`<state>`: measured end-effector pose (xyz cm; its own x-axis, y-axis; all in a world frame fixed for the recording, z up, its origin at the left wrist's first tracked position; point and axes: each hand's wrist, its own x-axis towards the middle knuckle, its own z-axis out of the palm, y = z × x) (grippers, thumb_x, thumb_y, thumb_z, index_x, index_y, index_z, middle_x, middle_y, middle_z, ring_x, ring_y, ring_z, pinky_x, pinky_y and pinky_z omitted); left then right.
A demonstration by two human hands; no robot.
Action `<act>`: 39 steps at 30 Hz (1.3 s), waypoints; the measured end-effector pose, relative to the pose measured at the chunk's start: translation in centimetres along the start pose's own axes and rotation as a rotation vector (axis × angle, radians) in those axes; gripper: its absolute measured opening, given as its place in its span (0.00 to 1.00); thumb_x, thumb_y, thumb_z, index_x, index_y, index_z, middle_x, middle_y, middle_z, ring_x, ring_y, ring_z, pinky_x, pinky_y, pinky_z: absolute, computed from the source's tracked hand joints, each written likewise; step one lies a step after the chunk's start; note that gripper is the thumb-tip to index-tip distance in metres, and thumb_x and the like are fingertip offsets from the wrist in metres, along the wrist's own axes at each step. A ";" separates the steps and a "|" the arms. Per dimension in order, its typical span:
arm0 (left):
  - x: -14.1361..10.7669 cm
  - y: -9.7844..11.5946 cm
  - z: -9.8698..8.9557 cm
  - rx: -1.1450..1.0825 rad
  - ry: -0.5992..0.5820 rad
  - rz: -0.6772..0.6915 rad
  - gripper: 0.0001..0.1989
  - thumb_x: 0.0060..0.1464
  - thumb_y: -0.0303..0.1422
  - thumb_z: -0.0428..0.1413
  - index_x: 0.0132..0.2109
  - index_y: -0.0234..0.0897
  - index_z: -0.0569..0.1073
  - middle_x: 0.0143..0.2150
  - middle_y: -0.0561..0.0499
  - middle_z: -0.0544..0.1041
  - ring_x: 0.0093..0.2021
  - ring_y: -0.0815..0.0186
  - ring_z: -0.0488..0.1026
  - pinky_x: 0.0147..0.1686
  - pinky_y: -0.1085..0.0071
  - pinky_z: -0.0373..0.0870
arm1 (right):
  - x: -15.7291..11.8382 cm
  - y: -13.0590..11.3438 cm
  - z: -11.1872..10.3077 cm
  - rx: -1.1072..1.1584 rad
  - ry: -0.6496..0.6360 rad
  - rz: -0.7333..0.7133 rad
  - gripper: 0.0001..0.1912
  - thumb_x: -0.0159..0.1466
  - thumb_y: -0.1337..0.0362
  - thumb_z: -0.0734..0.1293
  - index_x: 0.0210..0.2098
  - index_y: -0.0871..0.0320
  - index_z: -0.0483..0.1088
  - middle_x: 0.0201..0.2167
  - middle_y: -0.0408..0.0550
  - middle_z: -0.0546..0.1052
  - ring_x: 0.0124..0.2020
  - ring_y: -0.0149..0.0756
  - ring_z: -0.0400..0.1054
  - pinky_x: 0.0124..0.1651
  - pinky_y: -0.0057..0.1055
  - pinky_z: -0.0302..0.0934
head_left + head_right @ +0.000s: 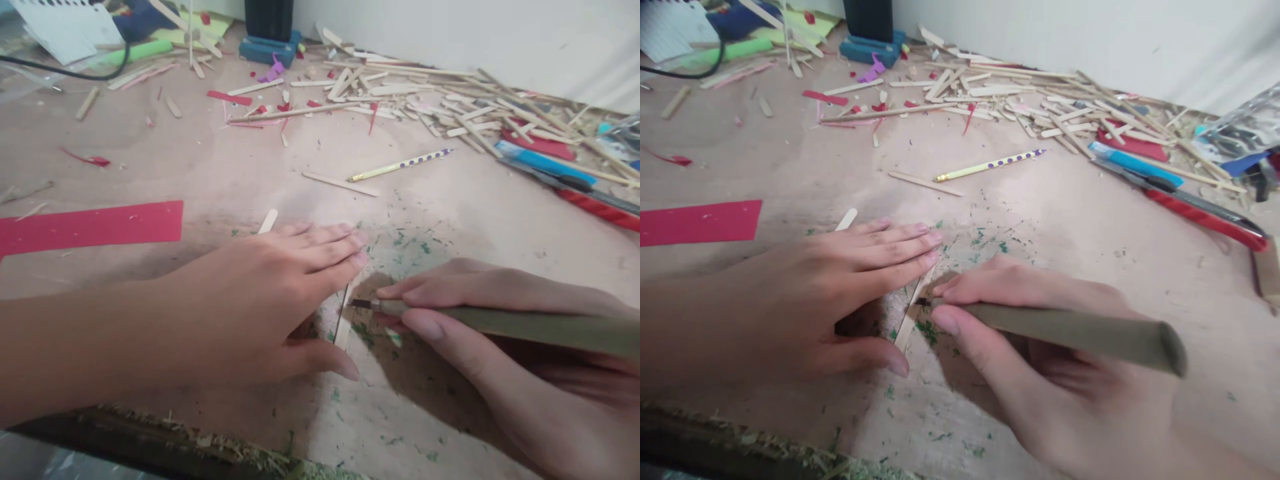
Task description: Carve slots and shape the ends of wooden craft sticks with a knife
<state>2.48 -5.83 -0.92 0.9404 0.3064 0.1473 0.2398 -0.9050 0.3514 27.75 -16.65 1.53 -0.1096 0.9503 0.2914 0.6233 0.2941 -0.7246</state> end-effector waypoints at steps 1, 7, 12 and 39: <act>0.0 0.1 -0.1 -0.006 0.003 0.000 0.44 0.79 0.60 0.53 0.80 0.24 0.68 0.83 0.36 0.66 0.85 0.46 0.63 0.86 0.45 0.59 | 0.0 0.0 -0.2 -0.027 -0.050 -0.029 0.06 0.76 0.64 0.74 0.46 0.43 0.81 0.43 0.35 0.88 0.37 0.29 0.84 0.35 0.21 0.78; 0.0 -0.1 -0.1 -0.023 0.021 0.025 0.43 0.79 0.58 0.55 0.79 0.22 0.69 0.83 0.34 0.67 0.85 0.44 0.63 0.86 0.43 0.59 | -0.5 -0.4 -0.6 -0.033 -0.115 -0.077 0.09 0.76 0.68 0.71 0.49 0.45 0.80 0.49 0.39 0.89 0.44 0.33 0.86 0.38 0.25 0.79; -0.1 -0.1 0.0 -0.015 0.019 0.018 0.44 0.78 0.60 0.54 0.79 0.25 0.70 0.83 0.36 0.66 0.85 0.46 0.63 0.86 0.45 0.59 | -0.5 -0.2 -0.4 0.020 -0.088 -0.025 0.09 0.76 0.66 0.72 0.49 0.42 0.82 0.48 0.35 0.89 0.43 0.31 0.85 0.40 0.23 0.80; 0.0 0.0 0.2 0.020 0.018 0.013 0.46 0.78 0.62 0.54 0.80 0.24 0.67 0.84 0.35 0.64 0.86 0.47 0.61 0.86 0.48 0.58 | -0.6 0.0 0.0 -0.021 -0.009 -0.034 0.03 0.76 0.57 0.74 0.45 0.43 0.83 0.42 0.45 0.88 0.38 0.43 0.86 0.32 0.30 0.80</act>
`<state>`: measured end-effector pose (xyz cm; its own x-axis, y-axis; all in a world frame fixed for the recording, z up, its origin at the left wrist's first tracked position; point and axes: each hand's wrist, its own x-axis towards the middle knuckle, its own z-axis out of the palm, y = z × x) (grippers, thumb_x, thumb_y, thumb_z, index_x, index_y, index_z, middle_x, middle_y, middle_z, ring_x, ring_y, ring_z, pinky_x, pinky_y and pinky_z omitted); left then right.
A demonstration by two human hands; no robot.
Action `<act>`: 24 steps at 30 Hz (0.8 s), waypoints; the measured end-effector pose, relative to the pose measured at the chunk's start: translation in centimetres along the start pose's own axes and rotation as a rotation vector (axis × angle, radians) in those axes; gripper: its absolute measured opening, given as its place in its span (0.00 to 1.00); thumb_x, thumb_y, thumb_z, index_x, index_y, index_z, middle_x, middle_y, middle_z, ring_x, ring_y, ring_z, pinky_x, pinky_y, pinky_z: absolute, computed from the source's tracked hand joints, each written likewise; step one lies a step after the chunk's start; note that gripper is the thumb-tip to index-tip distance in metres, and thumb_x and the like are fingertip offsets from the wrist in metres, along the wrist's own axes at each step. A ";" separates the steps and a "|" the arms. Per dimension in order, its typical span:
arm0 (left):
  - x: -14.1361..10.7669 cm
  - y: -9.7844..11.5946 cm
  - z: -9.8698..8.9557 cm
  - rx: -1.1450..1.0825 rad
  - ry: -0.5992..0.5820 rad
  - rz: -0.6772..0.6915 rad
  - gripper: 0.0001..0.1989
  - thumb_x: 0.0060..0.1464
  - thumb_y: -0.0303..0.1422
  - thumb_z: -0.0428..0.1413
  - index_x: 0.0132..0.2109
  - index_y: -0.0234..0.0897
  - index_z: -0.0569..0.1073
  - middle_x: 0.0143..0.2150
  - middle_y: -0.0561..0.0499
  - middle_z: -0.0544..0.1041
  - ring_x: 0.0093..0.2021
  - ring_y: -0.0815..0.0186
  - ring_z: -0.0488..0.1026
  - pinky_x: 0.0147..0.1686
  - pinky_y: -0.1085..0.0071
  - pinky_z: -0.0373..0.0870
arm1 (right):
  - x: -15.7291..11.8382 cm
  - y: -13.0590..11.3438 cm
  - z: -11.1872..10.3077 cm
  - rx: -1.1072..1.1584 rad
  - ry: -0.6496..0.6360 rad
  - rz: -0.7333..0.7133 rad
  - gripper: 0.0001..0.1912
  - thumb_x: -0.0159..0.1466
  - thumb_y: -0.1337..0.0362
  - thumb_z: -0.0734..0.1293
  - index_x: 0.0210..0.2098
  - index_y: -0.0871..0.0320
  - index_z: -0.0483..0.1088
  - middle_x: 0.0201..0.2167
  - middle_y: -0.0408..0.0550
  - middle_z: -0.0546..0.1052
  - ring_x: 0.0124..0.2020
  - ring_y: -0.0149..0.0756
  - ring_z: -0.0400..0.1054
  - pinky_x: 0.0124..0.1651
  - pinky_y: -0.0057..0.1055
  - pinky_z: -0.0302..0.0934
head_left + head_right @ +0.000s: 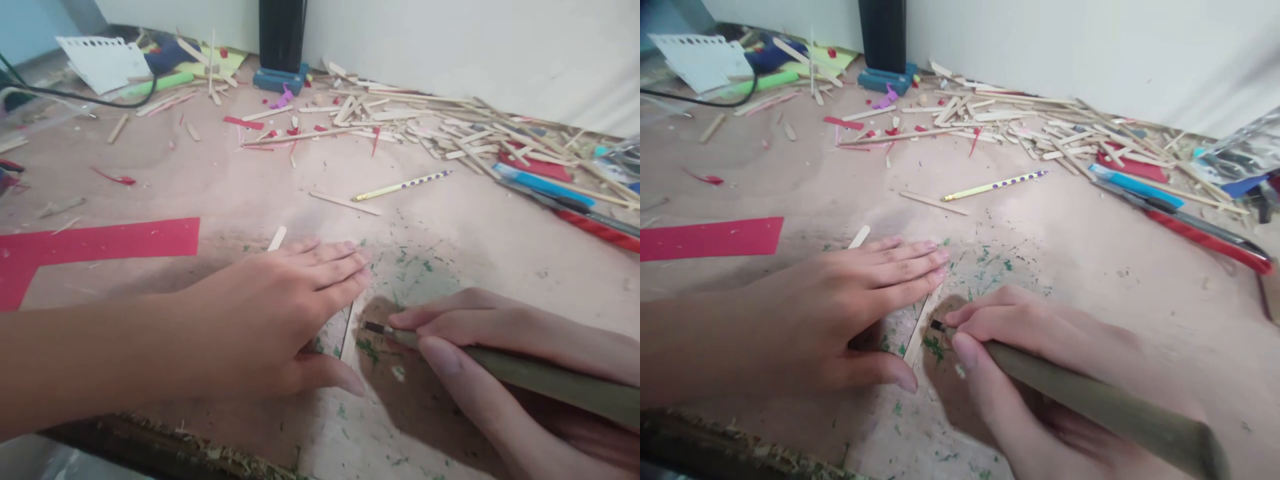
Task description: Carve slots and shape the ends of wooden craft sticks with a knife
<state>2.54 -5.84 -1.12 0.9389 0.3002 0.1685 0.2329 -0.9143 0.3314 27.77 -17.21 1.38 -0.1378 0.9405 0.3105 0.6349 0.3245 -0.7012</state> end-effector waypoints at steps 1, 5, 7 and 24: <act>0.0 0.0 0.0 0.004 -0.001 0.001 0.46 0.78 0.62 0.54 0.80 0.24 0.67 0.84 0.35 0.64 0.86 0.47 0.61 0.86 0.48 0.58 | 0.3 -0.2 0.1 0.003 0.023 -0.003 0.04 0.73 0.55 0.76 0.45 0.44 0.84 0.41 0.47 0.87 0.38 0.46 0.86 0.33 0.33 0.81; -0.2 0.1 0.4 0.011 0.011 -0.006 0.46 0.78 0.63 0.51 0.80 0.26 0.68 0.84 0.37 0.66 0.86 0.50 0.61 0.87 0.51 0.56 | 1.5 -0.9 0.6 0.004 0.066 -0.020 0.14 0.67 0.45 0.82 0.45 0.45 0.87 0.40 0.51 0.86 0.43 0.54 0.86 0.38 0.41 0.85; -0.2 0.1 0.4 0.010 0.017 -0.014 0.47 0.78 0.64 0.50 0.81 0.27 0.67 0.84 0.38 0.65 0.86 0.52 0.60 0.87 0.54 0.54 | 1.6 -1.1 0.8 0.011 0.059 -0.019 0.15 0.67 0.44 0.82 0.46 0.45 0.87 0.40 0.51 0.86 0.44 0.54 0.86 0.39 0.42 0.86; -0.2 0.0 0.2 -0.035 0.010 -0.005 0.47 0.78 0.62 0.52 0.79 0.23 0.68 0.83 0.34 0.66 0.85 0.46 0.62 0.86 0.47 0.58 | -0.6 0.0 0.4 0.068 -0.076 0.005 0.10 0.78 0.65 0.71 0.53 0.41 0.80 0.45 0.38 0.86 0.48 0.33 0.85 0.46 0.27 0.79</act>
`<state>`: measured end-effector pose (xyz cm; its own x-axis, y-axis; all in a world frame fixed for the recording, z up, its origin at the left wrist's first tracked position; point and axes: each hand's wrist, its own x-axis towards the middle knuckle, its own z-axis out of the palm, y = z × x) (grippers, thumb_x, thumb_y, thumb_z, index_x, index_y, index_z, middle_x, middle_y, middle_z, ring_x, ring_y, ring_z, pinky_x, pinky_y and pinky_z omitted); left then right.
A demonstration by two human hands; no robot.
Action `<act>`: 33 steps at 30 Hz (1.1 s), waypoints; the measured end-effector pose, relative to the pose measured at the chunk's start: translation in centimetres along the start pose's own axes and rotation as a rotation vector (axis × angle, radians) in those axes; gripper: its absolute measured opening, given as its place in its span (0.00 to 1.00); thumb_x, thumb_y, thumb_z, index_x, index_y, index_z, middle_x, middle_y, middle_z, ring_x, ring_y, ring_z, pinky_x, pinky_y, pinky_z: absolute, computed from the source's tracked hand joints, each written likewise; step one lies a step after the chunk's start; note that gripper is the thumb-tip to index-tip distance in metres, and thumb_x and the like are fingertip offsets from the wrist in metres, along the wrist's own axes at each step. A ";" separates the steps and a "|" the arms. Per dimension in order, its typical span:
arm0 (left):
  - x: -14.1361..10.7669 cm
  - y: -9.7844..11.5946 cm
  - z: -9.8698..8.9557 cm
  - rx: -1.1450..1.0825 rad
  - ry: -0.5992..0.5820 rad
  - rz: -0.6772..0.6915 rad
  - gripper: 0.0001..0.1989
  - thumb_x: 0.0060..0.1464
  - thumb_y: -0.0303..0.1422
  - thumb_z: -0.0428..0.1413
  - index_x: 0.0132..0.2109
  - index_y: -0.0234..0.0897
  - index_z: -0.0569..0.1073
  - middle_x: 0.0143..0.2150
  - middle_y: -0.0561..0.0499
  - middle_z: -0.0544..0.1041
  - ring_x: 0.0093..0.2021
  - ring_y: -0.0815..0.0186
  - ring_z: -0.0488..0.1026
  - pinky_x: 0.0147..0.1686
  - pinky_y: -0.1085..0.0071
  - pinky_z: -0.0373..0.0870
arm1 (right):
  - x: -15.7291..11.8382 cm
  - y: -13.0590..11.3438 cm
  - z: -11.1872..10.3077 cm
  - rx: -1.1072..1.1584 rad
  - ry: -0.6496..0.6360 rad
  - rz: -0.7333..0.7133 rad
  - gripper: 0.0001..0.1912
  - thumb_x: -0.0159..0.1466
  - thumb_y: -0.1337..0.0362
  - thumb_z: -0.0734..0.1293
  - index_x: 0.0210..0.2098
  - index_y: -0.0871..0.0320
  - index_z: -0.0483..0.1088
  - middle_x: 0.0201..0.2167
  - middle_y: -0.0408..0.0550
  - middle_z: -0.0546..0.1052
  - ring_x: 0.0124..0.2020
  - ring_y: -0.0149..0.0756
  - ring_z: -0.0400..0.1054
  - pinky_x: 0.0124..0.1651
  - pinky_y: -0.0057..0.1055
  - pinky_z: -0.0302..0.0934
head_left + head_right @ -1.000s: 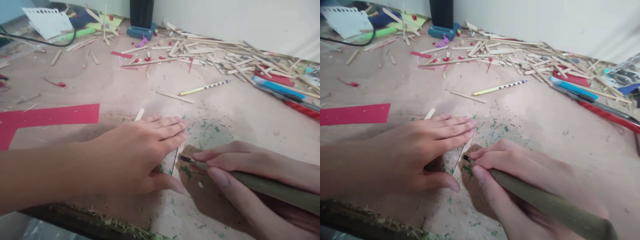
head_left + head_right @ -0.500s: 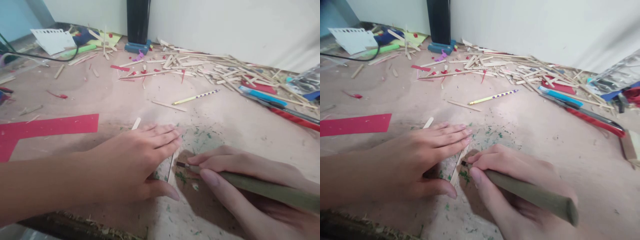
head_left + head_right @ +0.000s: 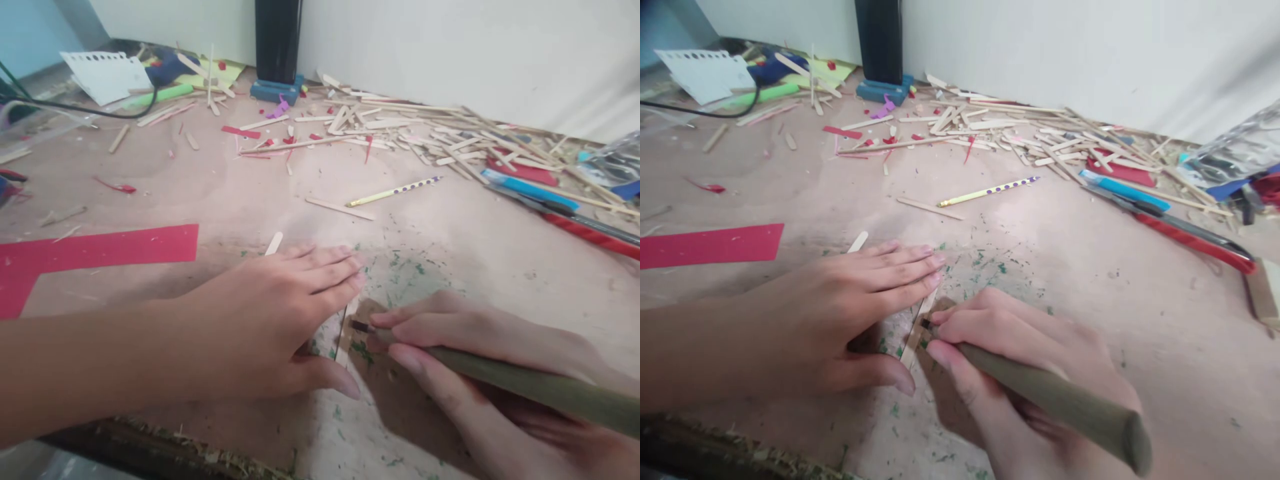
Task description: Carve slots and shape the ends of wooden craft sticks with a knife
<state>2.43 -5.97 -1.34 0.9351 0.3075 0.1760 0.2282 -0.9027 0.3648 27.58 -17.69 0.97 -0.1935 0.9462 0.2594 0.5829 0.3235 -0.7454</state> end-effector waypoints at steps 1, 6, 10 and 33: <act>0.0 0.0 0.1 0.003 0.014 -0.001 0.47 0.78 0.63 0.52 0.79 0.23 0.68 0.83 0.34 0.66 0.85 0.46 0.63 0.86 0.47 0.59 | -0.1 0.0 0.1 -0.001 0.007 -0.005 0.09 0.77 0.65 0.73 0.52 0.43 0.81 0.45 0.40 0.86 0.46 0.35 0.86 0.45 0.29 0.80; -0.1 -0.1 0.2 0.013 0.031 0.006 0.47 0.77 0.65 0.52 0.79 0.26 0.70 0.82 0.37 0.68 0.84 0.48 0.65 0.85 0.47 0.61 | -0.2 -0.2 0.4 0.003 0.100 -0.005 0.12 0.69 0.52 0.82 0.50 0.46 0.86 0.41 0.50 0.87 0.45 0.52 0.86 0.41 0.42 0.83; -0.3 0.1 0.1 0.048 0.011 0.005 0.47 0.76 0.64 0.54 0.80 0.26 0.68 0.84 0.38 0.65 0.84 0.48 0.65 0.85 0.48 0.61 | 0.1 -0.3 0.1 -0.031 0.133 -0.017 0.13 0.68 0.49 0.82 0.48 0.46 0.87 0.40 0.51 0.87 0.46 0.53 0.86 0.44 0.43 0.85; -0.1 0.0 -0.1 0.031 -0.043 -0.020 0.48 0.76 0.65 0.53 0.81 0.28 0.66 0.85 0.39 0.64 0.86 0.49 0.62 0.86 0.48 0.59 | 1.1 0.5 0.0 0.153 0.014 0.036 0.07 0.78 0.62 0.73 0.49 0.39 0.80 0.50 0.32 0.89 0.49 0.28 0.86 0.51 0.19 0.81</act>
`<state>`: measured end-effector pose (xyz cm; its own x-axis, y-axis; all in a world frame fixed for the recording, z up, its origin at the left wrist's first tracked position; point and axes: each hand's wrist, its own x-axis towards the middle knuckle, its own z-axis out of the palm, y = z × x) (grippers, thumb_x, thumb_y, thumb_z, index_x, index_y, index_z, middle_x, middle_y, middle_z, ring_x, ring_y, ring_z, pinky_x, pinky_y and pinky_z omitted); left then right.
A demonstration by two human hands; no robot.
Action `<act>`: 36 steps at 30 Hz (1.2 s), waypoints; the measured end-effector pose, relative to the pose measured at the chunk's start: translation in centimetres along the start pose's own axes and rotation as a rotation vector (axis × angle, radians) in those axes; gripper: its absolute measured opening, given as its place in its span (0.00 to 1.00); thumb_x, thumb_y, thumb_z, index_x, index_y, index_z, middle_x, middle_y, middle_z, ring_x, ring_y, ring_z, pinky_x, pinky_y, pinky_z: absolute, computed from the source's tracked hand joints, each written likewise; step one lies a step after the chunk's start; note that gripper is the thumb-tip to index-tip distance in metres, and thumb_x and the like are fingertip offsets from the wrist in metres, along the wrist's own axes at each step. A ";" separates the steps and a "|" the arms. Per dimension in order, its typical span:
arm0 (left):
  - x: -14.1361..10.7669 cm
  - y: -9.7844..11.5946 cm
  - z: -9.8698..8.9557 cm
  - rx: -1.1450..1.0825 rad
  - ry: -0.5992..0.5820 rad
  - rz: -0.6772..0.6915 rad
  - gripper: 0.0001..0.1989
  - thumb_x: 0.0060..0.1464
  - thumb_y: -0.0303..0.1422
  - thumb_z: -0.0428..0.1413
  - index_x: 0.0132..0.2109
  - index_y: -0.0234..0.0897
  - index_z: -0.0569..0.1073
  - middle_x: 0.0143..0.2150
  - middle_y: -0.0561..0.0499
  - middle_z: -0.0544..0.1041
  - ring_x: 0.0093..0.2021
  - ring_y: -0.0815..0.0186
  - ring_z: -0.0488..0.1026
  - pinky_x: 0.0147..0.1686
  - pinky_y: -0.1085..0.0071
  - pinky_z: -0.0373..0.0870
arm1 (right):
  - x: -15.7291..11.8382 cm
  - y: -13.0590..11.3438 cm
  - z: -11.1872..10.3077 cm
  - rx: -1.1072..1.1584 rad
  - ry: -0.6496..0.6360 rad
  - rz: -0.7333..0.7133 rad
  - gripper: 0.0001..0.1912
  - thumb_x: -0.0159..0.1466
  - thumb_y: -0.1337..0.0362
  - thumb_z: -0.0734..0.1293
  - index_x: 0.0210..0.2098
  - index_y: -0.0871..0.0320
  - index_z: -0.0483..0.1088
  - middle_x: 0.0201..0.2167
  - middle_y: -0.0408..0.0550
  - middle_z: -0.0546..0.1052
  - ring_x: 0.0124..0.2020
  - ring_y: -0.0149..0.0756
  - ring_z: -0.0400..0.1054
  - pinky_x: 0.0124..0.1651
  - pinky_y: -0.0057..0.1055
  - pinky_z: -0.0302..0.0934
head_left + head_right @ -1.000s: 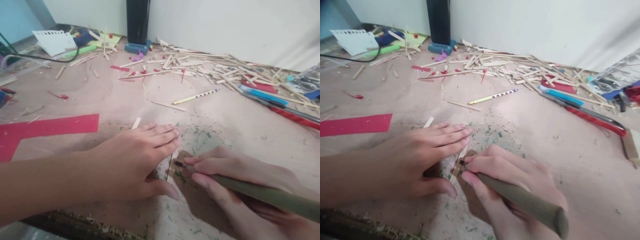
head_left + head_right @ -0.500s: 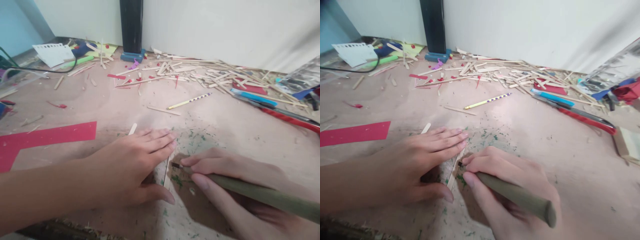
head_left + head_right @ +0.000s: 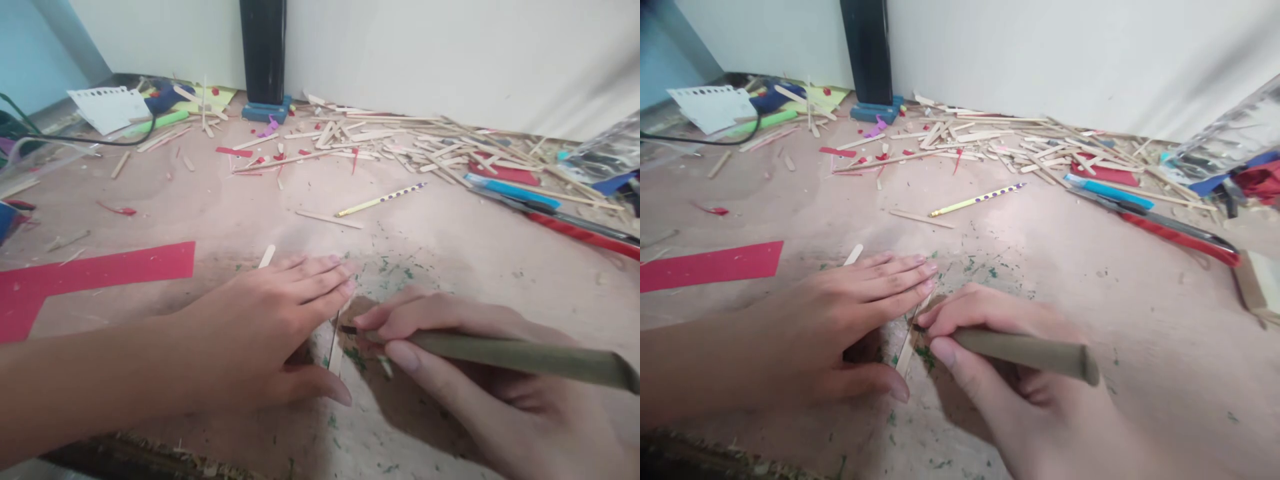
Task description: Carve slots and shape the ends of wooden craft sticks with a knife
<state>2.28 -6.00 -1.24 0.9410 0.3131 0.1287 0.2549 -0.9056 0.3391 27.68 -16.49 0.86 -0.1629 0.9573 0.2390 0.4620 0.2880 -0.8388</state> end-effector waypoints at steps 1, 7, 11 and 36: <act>0.0 0.0 0.0 -0.003 -0.001 0.000 0.48 0.76 0.64 0.53 0.81 0.27 0.66 0.85 0.39 0.64 0.86 0.48 0.62 0.86 0.47 0.59 | 0.0 0.0 0.0 0.027 0.015 0.029 0.06 0.78 0.61 0.73 0.49 0.39 0.81 0.49 0.32 0.89 0.49 0.29 0.86 0.49 0.19 0.81; 0.2 0.0 -0.2 -0.005 -0.013 -0.007 0.47 0.76 0.64 0.54 0.82 0.28 0.65 0.85 0.39 0.63 0.86 0.49 0.61 0.86 0.47 0.59 | -0.2 -0.1 0.0 0.106 0.040 0.081 0.06 0.76 0.61 0.76 0.48 0.39 0.84 0.48 0.33 0.90 0.48 0.27 0.87 0.52 0.16 0.79; 0.2 0.0 -0.1 -0.011 -0.003 -0.007 0.48 0.76 0.65 0.53 0.81 0.29 0.66 0.85 0.39 0.63 0.86 0.50 0.61 0.87 0.50 0.57 | -0.2 -0.1 0.0 0.134 0.045 0.082 0.05 0.76 0.59 0.76 0.49 0.39 0.85 0.47 0.35 0.90 0.46 0.30 0.87 0.48 0.17 0.80; 0.1 -0.1 0.0 -0.022 0.013 -0.010 0.50 0.75 0.67 0.52 0.81 0.29 0.66 0.85 0.39 0.63 0.86 0.51 0.61 0.87 0.52 0.55 | -0.2 -0.7 0.6 -0.049 0.132 0.089 0.17 0.67 0.44 0.82 0.47 0.48 0.87 0.40 0.51 0.87 0.45 0.50 0.86 0.40 0.38 0.85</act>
<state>2.32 -5.91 -1.28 0.9353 0.3260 0.1376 0.2591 -0.8958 0.3613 26.90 -16.87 1.13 -0.0045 0.9733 0.2295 0.5120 0.1994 -0.8355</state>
